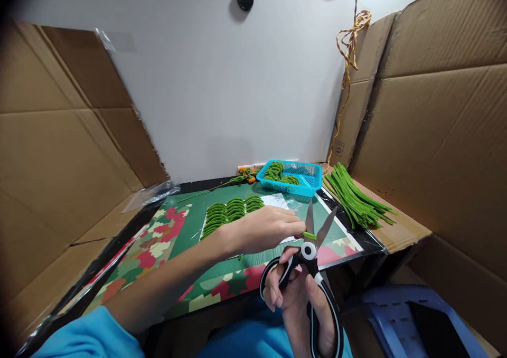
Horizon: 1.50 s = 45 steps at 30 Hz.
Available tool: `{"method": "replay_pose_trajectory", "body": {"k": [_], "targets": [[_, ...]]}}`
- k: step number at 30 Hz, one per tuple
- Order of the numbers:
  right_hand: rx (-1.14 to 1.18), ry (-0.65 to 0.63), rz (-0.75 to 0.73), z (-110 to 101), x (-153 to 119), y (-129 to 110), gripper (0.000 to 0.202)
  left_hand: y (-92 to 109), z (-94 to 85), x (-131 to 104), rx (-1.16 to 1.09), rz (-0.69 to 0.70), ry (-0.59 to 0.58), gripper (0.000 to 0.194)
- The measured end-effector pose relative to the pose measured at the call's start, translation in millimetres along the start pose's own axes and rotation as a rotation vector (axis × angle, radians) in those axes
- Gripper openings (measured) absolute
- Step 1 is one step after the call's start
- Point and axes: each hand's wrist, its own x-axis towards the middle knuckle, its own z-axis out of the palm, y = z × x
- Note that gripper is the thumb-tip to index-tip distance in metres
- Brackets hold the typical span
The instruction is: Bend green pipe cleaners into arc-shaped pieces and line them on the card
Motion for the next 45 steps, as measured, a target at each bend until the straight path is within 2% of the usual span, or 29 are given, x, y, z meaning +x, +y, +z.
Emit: {"method": "replay_pose_trajectory", "body": {"k": [3, 5, 12, 16, 21, 25, 30, 35, 41, 45], "targets": [[-0.011, 0.112, 0.017, 9.2, -7.4, -4.5, 0.044, -0.3, -0.9, 0.1, -0.013, 0.015, 0.033, 0.021], [-0.009, 0.136, 0.017, 16.4, -12.8, -7.3, 0.047, 0.8, -3.2, 0.6, -0.002, 0.021, 0.041, 0.022], [-0.011, 0.084, 0.061, 15.7, -17.4, -8.7, 0.062, 4.6, -5.7, 1.4, 0.054, 0.011, 0.004, 0.023], [0.012, 0.056, 0.084, 10.9, -19.5, -13.4, 0.053, 4.9, -0.8, 1.2, 0.057, 0.049, 0.030, 0.021], [0.122, 0.052, 0.220, -0.8, -24.1, -15.5, 0.039, 5.7, 5.8, 2.8, 0.064, 0.055, 0.031, 0.019], [0.242, 0.012, 0.228, -6.6, -26.9, -15.1, 0.032, 5.5, 11.6, 3.9, 0.070, 0.069, 0.053, 0.017], [0.205, 0.145, 0.359, 3.3, -30.5, -27.3, 0.040, 5.5, 15.3, 3.9, 0.078, 0.099, 0.090, 0.014], [0.199, 0.089, 0.331, 3.5, -32.1, -31.0, 0.042, 6.4, 15.4, 4.5, 0.072, 0.106, 0.079, 0.014], [0.169, 0.035, 0.242, -4.1, -30.8, -16.7, 0.039, 8.1, 14.7, 5.0, 0.056, 0.090, 0.048, 0.017], [0.086, 0.088, 0.117, 3.0, -27.2, -7.0, 0.058, 8.3, 13.1, 4.7, 0.047, 0.073, 0.035, 0.018]]}}
